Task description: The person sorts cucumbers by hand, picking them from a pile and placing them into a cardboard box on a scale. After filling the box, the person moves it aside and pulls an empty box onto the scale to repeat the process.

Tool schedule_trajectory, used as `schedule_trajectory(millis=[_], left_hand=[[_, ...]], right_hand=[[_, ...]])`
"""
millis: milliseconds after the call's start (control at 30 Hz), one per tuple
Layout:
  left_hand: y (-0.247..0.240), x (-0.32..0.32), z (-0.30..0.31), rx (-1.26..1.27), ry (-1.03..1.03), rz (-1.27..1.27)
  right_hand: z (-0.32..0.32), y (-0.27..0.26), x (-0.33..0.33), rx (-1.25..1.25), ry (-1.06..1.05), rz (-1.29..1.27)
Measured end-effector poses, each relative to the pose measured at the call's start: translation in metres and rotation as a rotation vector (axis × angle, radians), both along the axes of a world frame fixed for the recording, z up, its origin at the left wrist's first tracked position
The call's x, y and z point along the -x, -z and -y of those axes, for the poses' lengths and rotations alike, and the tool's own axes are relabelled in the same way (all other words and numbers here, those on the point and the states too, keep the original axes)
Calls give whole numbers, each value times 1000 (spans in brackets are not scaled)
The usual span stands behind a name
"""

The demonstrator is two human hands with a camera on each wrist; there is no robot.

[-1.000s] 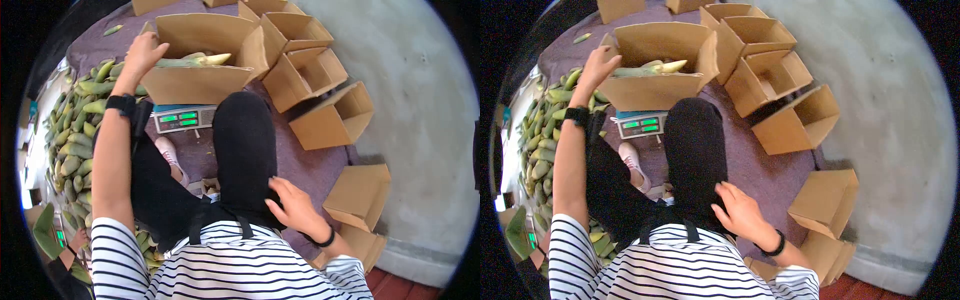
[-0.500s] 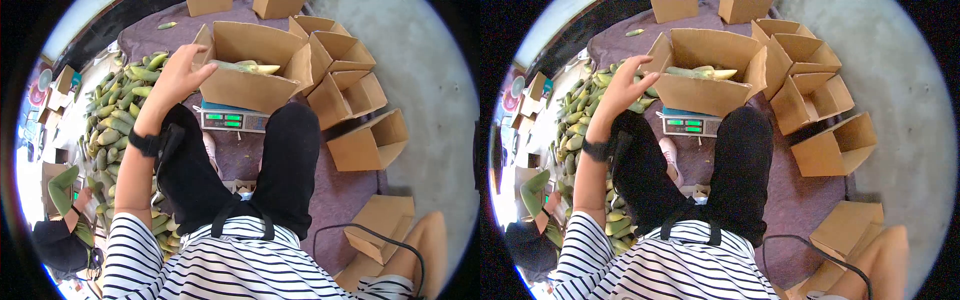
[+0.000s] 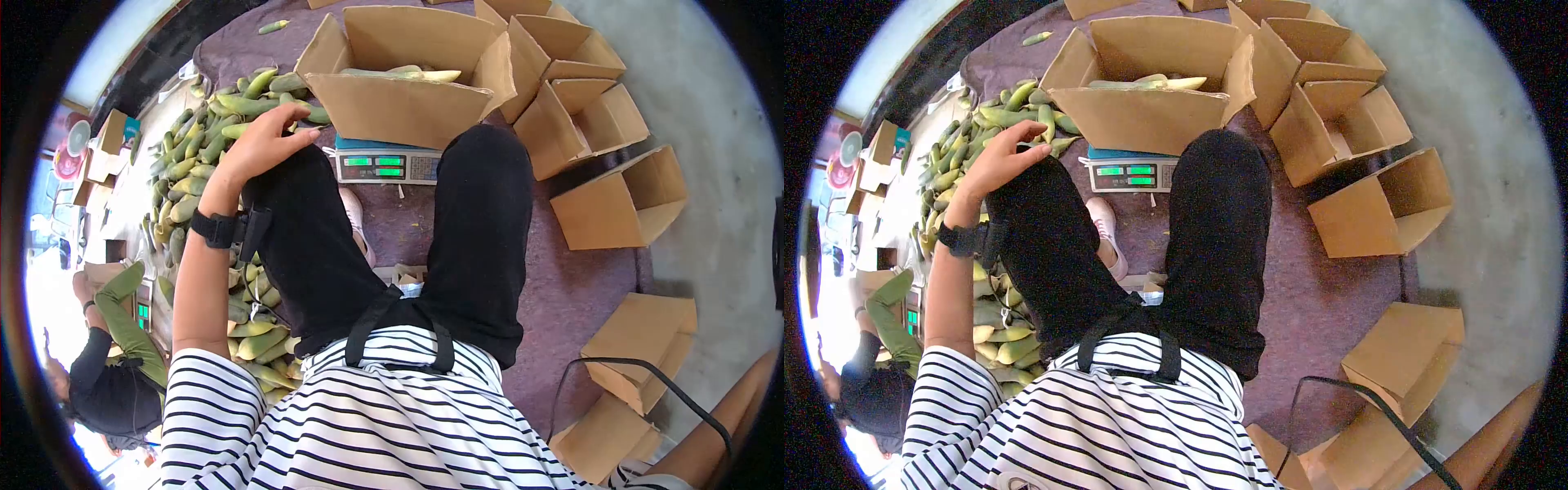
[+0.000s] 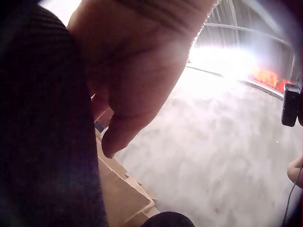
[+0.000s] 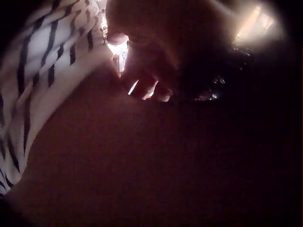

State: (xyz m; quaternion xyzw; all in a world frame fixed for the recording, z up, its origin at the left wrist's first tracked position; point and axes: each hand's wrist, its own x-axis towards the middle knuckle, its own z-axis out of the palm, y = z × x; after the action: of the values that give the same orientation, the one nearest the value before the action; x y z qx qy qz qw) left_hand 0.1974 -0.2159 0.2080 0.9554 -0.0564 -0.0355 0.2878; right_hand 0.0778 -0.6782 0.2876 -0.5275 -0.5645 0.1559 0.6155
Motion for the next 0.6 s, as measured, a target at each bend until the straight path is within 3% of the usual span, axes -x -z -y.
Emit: schedule_trajectory(millis=[600], left_hand=[[-4,2,13,-17,-38,42]], right_hand=[[30,-12,-3,-173,113,-150]])
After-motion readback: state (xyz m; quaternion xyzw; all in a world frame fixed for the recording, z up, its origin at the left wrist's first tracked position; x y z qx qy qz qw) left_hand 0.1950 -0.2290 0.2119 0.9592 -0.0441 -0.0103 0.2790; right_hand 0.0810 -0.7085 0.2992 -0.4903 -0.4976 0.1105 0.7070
